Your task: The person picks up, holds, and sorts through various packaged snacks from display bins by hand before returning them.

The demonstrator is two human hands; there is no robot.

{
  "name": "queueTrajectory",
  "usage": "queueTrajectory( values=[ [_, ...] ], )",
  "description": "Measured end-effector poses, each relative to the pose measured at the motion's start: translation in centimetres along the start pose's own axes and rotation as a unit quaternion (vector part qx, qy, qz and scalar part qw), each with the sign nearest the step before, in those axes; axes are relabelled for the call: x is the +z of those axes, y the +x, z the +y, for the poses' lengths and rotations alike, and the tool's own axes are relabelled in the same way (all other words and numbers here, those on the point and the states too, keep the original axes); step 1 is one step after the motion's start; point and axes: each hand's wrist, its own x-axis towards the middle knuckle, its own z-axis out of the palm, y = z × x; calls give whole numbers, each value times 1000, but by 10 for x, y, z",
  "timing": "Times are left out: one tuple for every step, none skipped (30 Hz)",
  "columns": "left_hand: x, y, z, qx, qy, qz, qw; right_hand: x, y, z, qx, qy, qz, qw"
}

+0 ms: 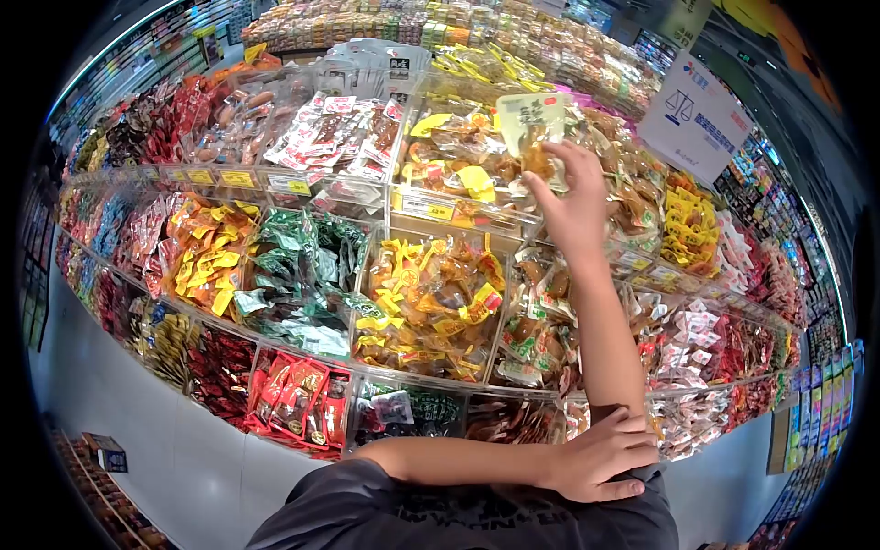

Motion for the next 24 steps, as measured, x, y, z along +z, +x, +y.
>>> queueTrajectory(
  values=[
    [-6,-1,-1,-12,1,-7,1000,10,1,-2,-27,-43,-36,998],
    [-11,-2,-1,-12,6,0,1000,17,-1,-1,-32,-40,-42,998],
    [-14,-4,-2,-23,9,-3,1000,23,-6,1,-56,-143,-81,985],
    [-17,-5,-4,-34,13,-6,999,29,-9,2,-81,-245,-117,959],
    [-16,-8,-7,-33,17,5,999,33,-12,2,-67,-272,-128,951],
    [-15,-11,-10,-33,19,12,999,34,-15,2,-72,-270,-134,951],
    [-13,-14,-13,-35,11,16,999,34,-18,2,-69,-266,-129,953],
    [-12,-15,-15,-35,2,16,999,32,-21,1,-65,-264,-123,954],
    [-10,-16,-17,-24,11,29,999,31,-24,-1,-62,-264,-118,955],
    [-8,-18,-18,-24,6,28,999,28,-28,-2,-59,-267,-120,954],
    [-7,-19,-18,-31,-5,18,999,25,-31,-4,-53,-253,-117,959],
    [-5,-20,-19,-37,-15,8,999,20,-34,-5,-48,-238,-114,963],
    [-3,-21,-20,-37,-20,6,999,15,-36,-6,-46,-236,-107,965],
    [0,-23,-21,-37,-26,0,999,11,-38,-5,-42,-239,-107,964],
    [2,-24,-23,-37,-31,-6,999,8,-40,-4,-39,-225,-108,968],
    [4,-25,-23,-38,-33,-8,999,5,-41,-2,-36,-210,-108,971],
    [6,-25,-23,-38,-36,-4,999,3,-42,-1,-45,-216,-126,967],
    [8,-26,-23,-37,-39,-1,999,2,-43,-1,-43,-217,-124,967],
    [9,-25,-23,-37,-41,-5,998,4,-44,0,-50,-223,-127,965],
    [8,-24,-23,-36,-38,-6,999,6,-45,2,-58,-228,-128,963],
    [7,-23,-23,-35,-34,-7,999,10,-44,6,-64,-233,-111,964],
    [5,-22,-22,-34,-33,-11,999,13,-43,7,-63,-233,-107,964],
    [2,-21,-21,-39,-28,-14,999,16,-41,8,-49,-242,-99,964],
    [-1,-20,-20,-45,-23,-18,999,20,-38,8,-36,-250,-90,964]
  ],
)
